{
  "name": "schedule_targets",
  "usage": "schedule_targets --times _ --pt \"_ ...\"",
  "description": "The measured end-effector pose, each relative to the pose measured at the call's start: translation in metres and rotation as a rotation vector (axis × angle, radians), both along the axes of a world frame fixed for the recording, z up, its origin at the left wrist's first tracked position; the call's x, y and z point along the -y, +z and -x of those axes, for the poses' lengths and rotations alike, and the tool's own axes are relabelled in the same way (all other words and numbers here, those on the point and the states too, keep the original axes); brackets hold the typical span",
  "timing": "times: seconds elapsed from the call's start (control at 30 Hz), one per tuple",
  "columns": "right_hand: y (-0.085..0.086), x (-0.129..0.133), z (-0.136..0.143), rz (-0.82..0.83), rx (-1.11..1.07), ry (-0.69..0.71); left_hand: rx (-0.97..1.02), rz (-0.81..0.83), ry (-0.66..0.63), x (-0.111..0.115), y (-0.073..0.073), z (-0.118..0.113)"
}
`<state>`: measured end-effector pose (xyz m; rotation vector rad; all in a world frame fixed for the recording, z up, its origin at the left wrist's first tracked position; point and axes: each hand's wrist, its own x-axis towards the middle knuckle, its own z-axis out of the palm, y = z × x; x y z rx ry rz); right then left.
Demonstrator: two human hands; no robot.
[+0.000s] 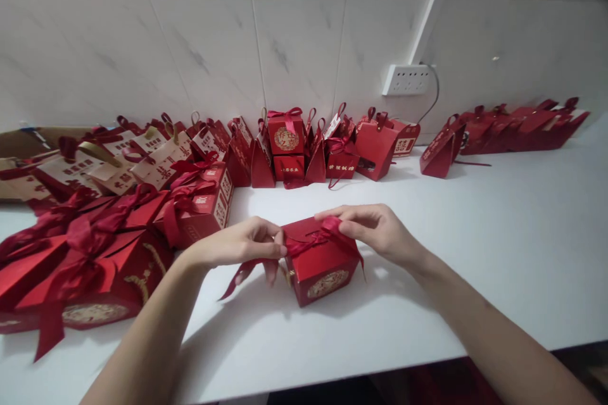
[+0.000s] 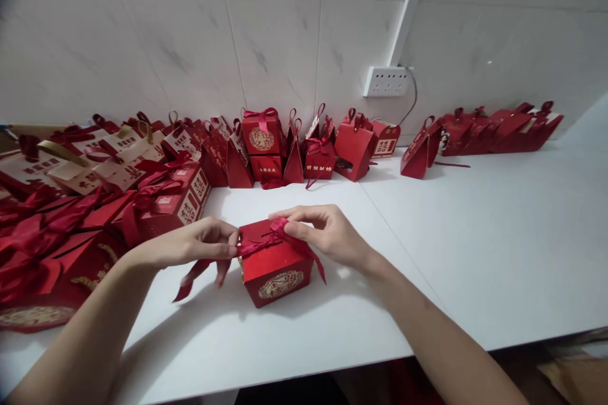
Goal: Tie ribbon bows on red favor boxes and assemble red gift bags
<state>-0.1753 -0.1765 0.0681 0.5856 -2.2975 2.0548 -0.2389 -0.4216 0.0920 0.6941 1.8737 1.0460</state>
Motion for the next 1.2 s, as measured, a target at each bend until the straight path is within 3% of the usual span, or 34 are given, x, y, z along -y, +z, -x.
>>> schedule_targets --times 0.2,0.33,0.5,0.7,0.93,1.07,1.2 --pt "-0.013 0.027 0.0 0.015 -0.046 -0.217 -0.513 0.035 0.059 -0.003 0.021 -0.018" --pt "-0.017 0.029 -0.001 0.026 -0.064 -0.24 -0.807 0.171 0.032 -0.007 0.018 -0.024" --pt "-0.017 0.031 0.0 0.006 -0.101 -0.226 -1.035 0.14 0.047 -0.007 0.019 -0.023" --pt "-0.016 0.032 0.003 0.047 -0.027 -0.296 -1.028 0.172 -0.074 -0.02 0.035 -0.02" --pt "-0.018 0.03 0.005 0.132 0.081 -0.262 -1.136 0.333 -0.096 -0.041 0.056 -0.02" --pt "-0.017 0.029 0.006 0.114 0.034 -0.225 -1.181 0.265 -0.181 -0.051 0.066 -0.024" --pt "-0.018 0.029 0.008 0.12 0.013 -0.175 -1.199 0.159 -0.202 -0.057 0.062 -0.016"
